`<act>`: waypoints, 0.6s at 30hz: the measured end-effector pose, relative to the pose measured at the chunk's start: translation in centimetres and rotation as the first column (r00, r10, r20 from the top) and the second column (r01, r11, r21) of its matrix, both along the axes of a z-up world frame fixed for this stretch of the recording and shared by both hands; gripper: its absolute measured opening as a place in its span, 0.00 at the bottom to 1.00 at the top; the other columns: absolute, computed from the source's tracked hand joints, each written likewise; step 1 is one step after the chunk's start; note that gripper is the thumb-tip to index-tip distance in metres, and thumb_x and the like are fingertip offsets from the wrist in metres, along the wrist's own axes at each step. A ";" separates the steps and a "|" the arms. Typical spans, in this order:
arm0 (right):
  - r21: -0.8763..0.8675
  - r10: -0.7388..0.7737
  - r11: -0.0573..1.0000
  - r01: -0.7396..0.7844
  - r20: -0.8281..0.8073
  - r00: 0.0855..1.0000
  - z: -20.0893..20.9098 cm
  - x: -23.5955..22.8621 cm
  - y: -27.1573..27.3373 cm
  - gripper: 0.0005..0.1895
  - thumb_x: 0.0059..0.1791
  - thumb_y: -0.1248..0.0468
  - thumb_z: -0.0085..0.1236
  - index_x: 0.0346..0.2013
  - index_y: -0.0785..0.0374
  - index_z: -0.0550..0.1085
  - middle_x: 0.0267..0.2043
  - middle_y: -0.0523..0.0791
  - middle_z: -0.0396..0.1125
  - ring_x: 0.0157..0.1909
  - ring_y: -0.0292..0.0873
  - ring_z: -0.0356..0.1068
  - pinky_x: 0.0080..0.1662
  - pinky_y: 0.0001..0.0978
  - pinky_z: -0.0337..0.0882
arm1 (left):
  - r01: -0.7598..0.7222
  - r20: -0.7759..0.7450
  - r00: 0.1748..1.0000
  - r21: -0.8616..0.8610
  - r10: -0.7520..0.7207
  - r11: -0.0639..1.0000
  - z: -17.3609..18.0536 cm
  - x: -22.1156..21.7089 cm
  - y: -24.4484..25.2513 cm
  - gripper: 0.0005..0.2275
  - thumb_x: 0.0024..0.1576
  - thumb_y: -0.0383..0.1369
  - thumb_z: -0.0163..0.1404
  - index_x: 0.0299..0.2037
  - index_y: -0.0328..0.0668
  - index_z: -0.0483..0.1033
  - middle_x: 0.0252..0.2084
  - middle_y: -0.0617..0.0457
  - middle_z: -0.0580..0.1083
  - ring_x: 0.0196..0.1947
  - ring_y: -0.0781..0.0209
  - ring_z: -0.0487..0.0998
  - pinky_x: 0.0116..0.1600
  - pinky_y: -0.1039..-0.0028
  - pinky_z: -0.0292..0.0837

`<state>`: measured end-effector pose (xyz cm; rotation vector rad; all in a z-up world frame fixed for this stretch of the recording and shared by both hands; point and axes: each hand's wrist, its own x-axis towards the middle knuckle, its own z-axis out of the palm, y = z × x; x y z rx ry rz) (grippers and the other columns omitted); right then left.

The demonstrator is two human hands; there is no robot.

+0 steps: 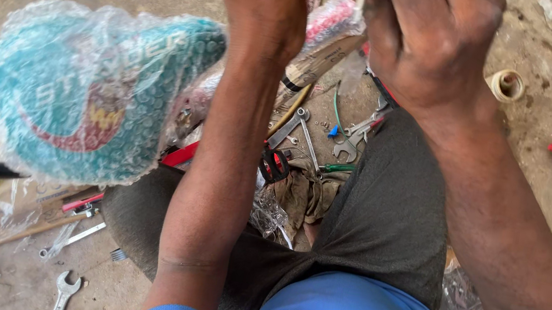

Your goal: The person assembles a red bicycle by attaching the rear pedal crank and tightening the handlebar grip. They use a wrench to secure the pedal and an Allen key to fasten the grip on the handlebar.

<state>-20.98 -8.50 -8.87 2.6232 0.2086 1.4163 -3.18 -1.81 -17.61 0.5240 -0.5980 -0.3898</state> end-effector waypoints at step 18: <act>0.005 -0.028 1.000 0.029 -0.138 0.990 1.3 0.5 -0.5 0.06 0.60 0.72 0.51 0.50 0.63 0.74 0.36 0.45 0.71 0.37 0.39 0.75 0.37 0.29 0.77 | 0.139 -0.005 0.990 -0.052 -0.139 0.989 2.0 0.6 0.1 0.04 0.61 0.19 0.56 0.34 0.31 0.79 0.35 0.52 0.77 0.36 0.59 0.77 0.48 0.64 0.73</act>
